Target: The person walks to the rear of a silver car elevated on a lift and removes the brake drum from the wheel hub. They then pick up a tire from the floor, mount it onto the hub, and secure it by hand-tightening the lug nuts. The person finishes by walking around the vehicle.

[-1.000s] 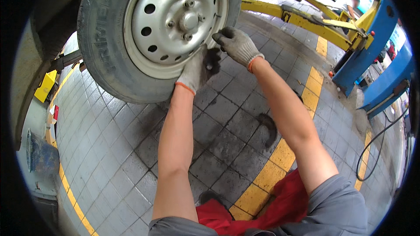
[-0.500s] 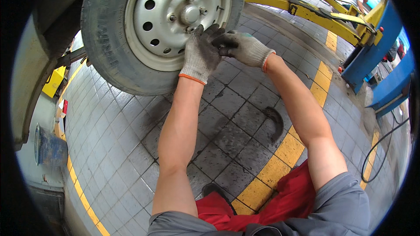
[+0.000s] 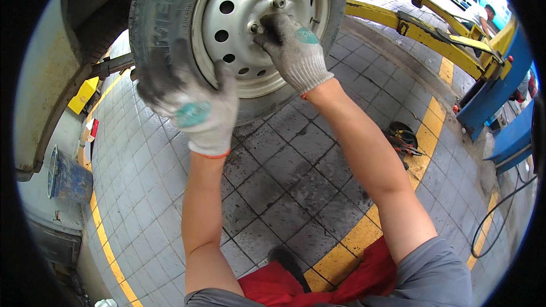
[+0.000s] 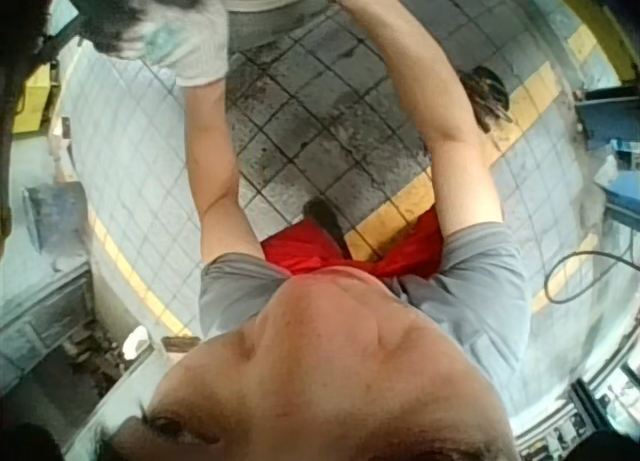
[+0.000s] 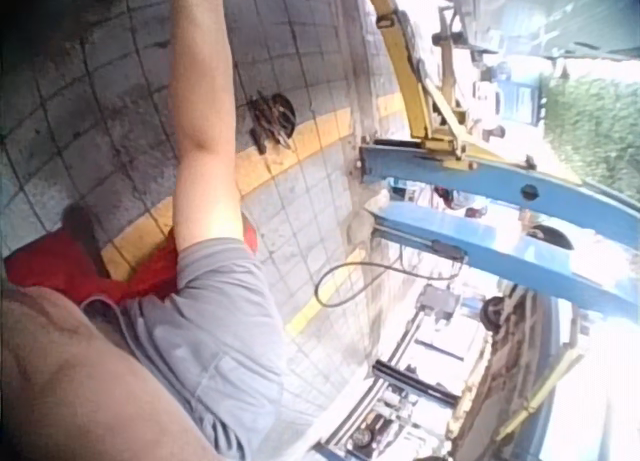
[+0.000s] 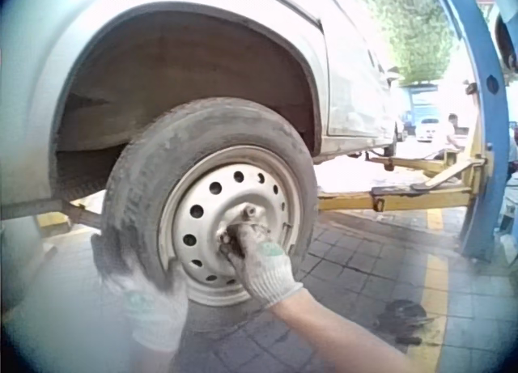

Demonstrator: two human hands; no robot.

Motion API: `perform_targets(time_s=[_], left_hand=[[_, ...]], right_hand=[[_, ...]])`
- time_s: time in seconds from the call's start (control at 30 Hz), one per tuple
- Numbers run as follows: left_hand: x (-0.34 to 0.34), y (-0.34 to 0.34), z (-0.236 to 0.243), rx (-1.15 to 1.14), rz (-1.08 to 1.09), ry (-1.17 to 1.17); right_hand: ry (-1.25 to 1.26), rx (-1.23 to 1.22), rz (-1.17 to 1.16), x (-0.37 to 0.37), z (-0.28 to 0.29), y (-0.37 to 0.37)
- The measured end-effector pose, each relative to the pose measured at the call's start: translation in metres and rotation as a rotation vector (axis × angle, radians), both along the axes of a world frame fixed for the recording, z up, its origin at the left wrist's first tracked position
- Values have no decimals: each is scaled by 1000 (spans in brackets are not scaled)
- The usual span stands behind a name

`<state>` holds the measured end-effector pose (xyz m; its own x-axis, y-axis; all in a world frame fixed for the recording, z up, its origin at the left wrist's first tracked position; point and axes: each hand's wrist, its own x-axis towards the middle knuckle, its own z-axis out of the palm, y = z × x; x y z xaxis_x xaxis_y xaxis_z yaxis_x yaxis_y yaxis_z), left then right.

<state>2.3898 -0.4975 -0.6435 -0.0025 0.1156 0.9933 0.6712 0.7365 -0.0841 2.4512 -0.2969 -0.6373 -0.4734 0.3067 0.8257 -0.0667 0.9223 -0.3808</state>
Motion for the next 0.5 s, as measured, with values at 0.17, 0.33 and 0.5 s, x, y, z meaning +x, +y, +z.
perform_targets(time_s=[0.17, 0.33, 0.5], left_hand=[[-25, 4, 24, 84, 123, -109], [-33, 9, 64, 27, 49, 82], [7, 5, 130, 234, -455, 358]], right_hand=[[-1, 83, -70, -9, -4, -6], [60, 78, -129, -8, -6, -3], [103, -16, -148, -14, 13, -7]])
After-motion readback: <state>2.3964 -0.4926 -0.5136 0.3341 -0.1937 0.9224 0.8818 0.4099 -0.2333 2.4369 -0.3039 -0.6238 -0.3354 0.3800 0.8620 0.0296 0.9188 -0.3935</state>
